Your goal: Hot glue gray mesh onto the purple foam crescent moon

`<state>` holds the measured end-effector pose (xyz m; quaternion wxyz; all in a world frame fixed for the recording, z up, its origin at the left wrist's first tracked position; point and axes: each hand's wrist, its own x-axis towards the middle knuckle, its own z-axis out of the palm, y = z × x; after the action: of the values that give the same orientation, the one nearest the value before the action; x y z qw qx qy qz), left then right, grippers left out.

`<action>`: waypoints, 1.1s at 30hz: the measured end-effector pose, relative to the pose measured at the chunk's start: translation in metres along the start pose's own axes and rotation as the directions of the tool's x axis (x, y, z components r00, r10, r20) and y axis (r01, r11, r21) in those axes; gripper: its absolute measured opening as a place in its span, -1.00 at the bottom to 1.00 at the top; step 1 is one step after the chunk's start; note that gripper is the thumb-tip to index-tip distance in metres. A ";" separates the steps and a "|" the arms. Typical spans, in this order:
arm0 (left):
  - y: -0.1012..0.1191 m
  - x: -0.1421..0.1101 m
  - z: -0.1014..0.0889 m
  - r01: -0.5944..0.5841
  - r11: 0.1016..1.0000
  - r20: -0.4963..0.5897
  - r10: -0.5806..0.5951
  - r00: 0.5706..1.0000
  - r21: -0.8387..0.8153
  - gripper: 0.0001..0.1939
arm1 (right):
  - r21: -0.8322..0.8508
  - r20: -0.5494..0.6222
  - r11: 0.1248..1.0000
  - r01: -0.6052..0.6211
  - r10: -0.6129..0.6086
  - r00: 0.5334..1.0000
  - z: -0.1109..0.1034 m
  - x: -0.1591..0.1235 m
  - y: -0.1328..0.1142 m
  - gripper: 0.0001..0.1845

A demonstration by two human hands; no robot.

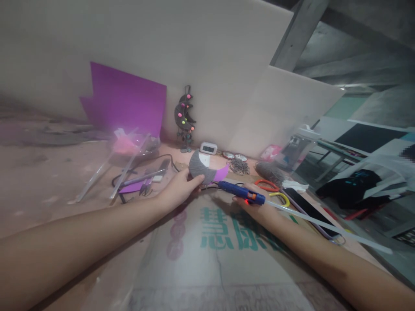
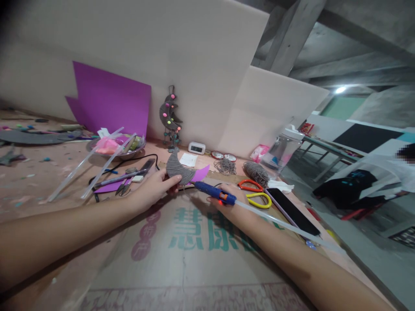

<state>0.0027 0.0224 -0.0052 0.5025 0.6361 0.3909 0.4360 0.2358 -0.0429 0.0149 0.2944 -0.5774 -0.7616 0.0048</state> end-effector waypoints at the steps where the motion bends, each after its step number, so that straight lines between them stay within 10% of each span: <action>1: 0.000 0.000 0.000 0.001 1.000 -0.007 -0.001 1.000 0.011 -0.75 | -0.002 -0.003 1.000 0.000 0.000 1.000 0.000 0.000 0.001 -0.82; 33: -0.003 0.001 0.001 -0.020 0.999 0.036 0.019 0.999 0.026 -0.76 | -0.007 -0.067 1.000 -0.012 0.011 0.998 0.005 0.002 0.016 -0.74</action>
<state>0.0034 0.0240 -0.0078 0.4968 0.6541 0.3814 0.4241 0.2470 -0.0340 0.0065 0.3175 -0.5827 -0.7479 -0.0160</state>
